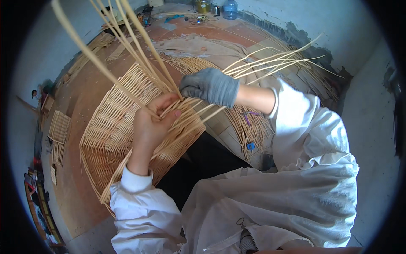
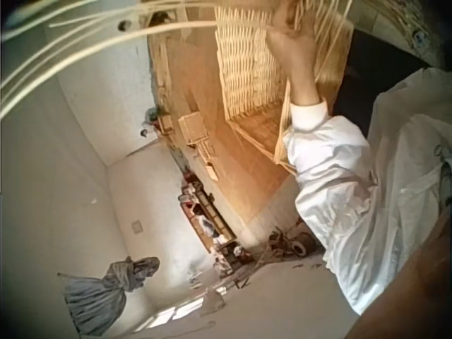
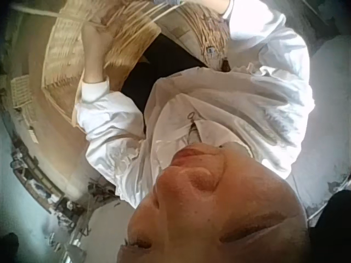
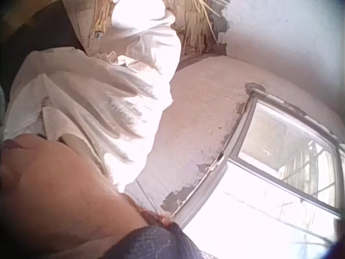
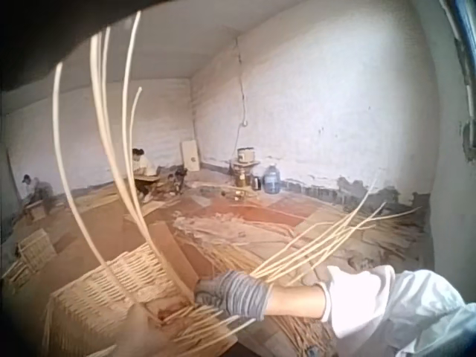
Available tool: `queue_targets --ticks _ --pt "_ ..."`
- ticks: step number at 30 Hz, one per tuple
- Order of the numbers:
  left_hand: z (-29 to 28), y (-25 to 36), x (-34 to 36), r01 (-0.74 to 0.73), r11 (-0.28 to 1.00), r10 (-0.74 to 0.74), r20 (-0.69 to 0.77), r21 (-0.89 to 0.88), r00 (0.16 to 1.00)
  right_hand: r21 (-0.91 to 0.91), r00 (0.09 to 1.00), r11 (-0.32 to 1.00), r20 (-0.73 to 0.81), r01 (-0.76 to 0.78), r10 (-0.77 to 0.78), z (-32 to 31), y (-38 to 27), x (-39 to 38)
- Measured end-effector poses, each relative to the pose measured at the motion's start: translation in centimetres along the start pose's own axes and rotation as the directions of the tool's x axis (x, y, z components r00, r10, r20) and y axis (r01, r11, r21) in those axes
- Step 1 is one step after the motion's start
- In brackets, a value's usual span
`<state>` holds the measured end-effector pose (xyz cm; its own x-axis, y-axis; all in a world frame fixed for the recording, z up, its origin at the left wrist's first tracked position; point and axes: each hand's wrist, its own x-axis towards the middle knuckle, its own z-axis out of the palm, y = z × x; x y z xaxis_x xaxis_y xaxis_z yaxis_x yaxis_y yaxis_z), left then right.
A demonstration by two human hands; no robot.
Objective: The person weaves a basket by hand, interlacing thin wooden strips through a vertical framework. They hold the basket on their lap and use both hands to pull and tighten the weaving material, gradually building up the sides of the basket.
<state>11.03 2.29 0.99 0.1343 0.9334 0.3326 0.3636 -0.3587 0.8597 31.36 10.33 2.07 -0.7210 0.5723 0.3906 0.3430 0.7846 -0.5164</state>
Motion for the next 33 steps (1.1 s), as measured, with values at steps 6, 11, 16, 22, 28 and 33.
queue_targets --ticks 6,11,16,22,28,33 --pt "-1.3 1.5 -1.1 0.113 0.993 -0.114 0.119 0.013 0.986 0.182 0.913 0.983 0.4 0.004 -0.078 -0.6 1.9 2.8" --pt "-4.0 1.4 -1.1 0.218 0.975 -0.212 0.128 -0.033 0.969 0.287 0.859 0.919 0.503 -0.271 0.096 0.8 0.2 4.4" --pt "-5.9 1.0 -0.8 0.201 0.979 -0.204 0.127 0.042 0.971 0.315 0.975 0.947 0.181 0.068 -0.13 1.3 -0.1 4.4" --pt "-7.5 0.0 -0.7 0.276 0.958 -0.285 0.164 0.074 0.944 0.229 0.966 0.973 0.255 -0.026 -0.034 0.6 -2.0 5.5" --pt "-8.1 2.0 -0.6 0.263 0.931 -0.177 0.319 -0.254 0.931 0.309 0.976 0.949 0.218 -0.055 -0.015 1.9 -0.9 5.5" --pt "-5.6 1.2 0.1 0.232 0.97 -0.23 -0.023 0.08 0.973 0.315 0.961 0.945 0.277 -0.085 -0.006 2.2 -1.0 6.7"
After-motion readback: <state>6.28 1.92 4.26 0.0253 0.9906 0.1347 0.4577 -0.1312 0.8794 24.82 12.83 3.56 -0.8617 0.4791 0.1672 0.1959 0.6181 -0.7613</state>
